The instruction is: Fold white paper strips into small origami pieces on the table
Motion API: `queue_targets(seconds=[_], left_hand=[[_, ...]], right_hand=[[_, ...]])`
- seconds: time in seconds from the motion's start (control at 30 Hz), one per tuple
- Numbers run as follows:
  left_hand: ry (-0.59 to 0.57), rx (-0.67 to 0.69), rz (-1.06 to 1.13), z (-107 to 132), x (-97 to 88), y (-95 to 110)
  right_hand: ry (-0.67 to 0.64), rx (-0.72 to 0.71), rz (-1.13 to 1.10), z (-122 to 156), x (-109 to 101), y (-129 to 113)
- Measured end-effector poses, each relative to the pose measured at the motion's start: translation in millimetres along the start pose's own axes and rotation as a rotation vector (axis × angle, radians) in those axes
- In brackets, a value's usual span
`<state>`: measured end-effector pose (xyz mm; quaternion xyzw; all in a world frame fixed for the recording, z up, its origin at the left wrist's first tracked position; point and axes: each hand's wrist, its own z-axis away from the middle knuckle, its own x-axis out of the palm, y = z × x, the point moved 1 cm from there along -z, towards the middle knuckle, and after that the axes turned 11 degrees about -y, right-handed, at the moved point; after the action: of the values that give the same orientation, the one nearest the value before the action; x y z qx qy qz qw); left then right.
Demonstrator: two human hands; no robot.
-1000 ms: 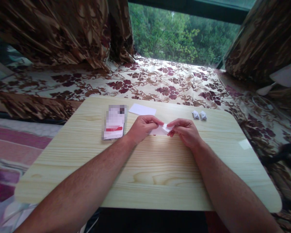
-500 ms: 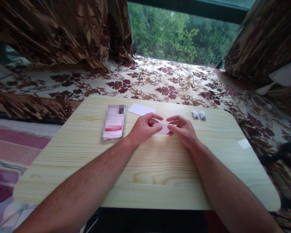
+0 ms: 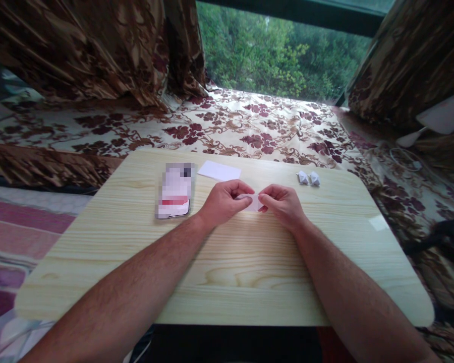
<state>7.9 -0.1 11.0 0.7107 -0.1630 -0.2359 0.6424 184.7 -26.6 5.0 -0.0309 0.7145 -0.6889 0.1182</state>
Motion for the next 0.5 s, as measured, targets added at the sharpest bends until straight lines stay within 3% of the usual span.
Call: queue_targets(seconds=[0.5], left_hand=[[-0.035, 0.023, -0.063, 0.9, 1.2, 0.9]], right_hand=[[0.025, -0.048, 0.081, 1.4, 2.6, 3.2]])
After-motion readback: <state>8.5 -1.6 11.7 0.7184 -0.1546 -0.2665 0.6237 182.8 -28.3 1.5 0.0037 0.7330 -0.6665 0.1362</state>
